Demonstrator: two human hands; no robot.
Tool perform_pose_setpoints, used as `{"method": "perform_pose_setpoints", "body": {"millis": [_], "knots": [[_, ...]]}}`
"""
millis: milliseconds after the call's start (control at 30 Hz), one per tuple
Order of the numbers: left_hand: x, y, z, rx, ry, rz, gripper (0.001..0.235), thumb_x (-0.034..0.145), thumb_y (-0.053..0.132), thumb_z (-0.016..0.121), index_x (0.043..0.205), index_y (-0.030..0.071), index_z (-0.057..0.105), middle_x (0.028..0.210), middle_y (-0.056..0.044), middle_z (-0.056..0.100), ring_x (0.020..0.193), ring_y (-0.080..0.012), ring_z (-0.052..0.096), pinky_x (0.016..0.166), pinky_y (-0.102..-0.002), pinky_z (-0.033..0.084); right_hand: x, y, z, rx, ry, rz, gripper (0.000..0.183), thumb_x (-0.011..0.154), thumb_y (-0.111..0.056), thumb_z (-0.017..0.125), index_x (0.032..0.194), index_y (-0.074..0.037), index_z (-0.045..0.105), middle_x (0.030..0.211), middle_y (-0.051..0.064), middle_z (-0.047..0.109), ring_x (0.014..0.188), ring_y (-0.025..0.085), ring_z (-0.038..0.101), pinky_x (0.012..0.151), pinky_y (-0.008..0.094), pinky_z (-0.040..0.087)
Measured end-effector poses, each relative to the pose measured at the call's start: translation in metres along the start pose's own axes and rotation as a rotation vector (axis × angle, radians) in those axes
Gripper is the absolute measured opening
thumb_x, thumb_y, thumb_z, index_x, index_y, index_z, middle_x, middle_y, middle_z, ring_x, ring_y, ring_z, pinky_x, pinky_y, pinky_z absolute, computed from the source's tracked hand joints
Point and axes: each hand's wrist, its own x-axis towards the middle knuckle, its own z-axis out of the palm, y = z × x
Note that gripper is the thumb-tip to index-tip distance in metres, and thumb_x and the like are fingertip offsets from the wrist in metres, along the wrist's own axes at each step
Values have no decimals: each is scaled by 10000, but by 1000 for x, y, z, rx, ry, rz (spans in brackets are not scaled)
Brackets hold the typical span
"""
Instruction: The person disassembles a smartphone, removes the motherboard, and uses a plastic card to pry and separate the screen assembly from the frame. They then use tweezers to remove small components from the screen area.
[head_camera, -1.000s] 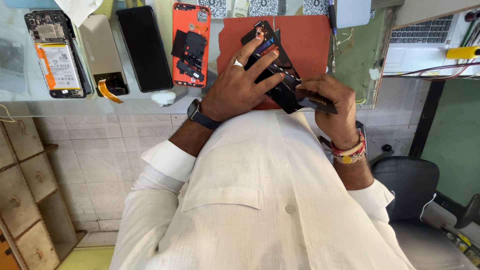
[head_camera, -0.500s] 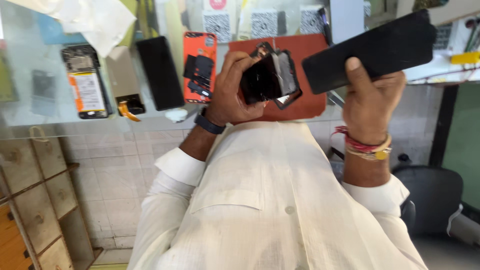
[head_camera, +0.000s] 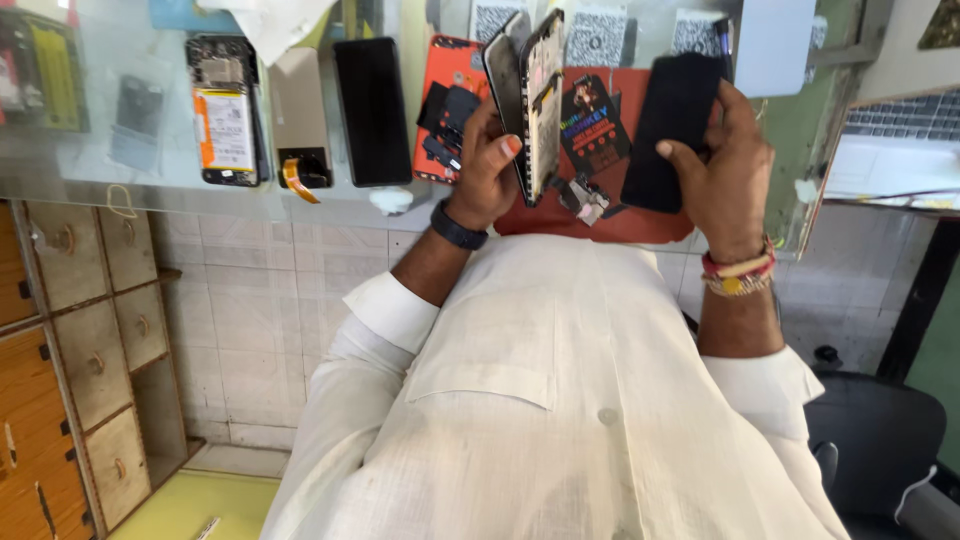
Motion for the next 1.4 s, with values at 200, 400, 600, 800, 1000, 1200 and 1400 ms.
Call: {"method": "perform_pose_setpoints", "body": {"millis": [200,400,600,800,1000,1200,1400], "knots": [[1,7,-4,109,-66,49,686,929,329,759,1460,-24,504,1224,-118,676,1119,-175,658,955,-325,557,-18,-26,-1,-560,181,-282,619,894,-270,971,1338,-9,629,1177,181,674,1080,350,654,922,459,539],[4,4,4,-100,-19,24,668,989,463,673,1412,-33,526,1196,-158,681,1012,-216,686,854,-343,575,-25,-56,13,-33,-233,-410,759,700,-362,936,1307,-18,637,1201,155,677,1173,348,605,1005,498,447],[16,3,1,-197,-25,1,654,1005,495,614,1337,-68,610,1190,-214,704,1008,-265,700,856,-364,576,-27,-61,19,-151,-244,-389,811,644,-372,936,1310,0,662,1249,174,624,1137,367,573,935,497,434],[18,8,12,-197,27,68,655,1017,499,598,1348,-66,608,1182,-208,694,1019,-294,695,875,-415,565,-30,-58,23,-241,-255,-374,554,739,-257,876,1218,-45,695,1172,122,608,1091,326,584,883,478,441],[23,15,19,-431,-16,-23,634,1001,524,556,1337,-13,591,1177,-189,677,1039,-269,678,912,-424,560,-23,-54,22,-345,-139,-308,499,826,-118,767,1310,-27,690,1128,153,574,1076,328,573,935,471,451],[17,8,19,-335,139,-103,570,985,477,601,1332,27,562,1181,-152,653,1019,-275,672,873,-432,572,0,-58,7,-425,86,-380,533,816,-142,823,1313,-23,669,1331,201,576,1216,387,563,1036,495,436],[14,19,28,407,-158,113,562,963,169,767,1425,-24,514,1297,-79,635,1208,-158,622,1113,-336,514,8,-68,4,507,-150,-323,715,985,-159,825,1552,4,422,1476,159,591,1388,281,606,1173,398,534]]}}
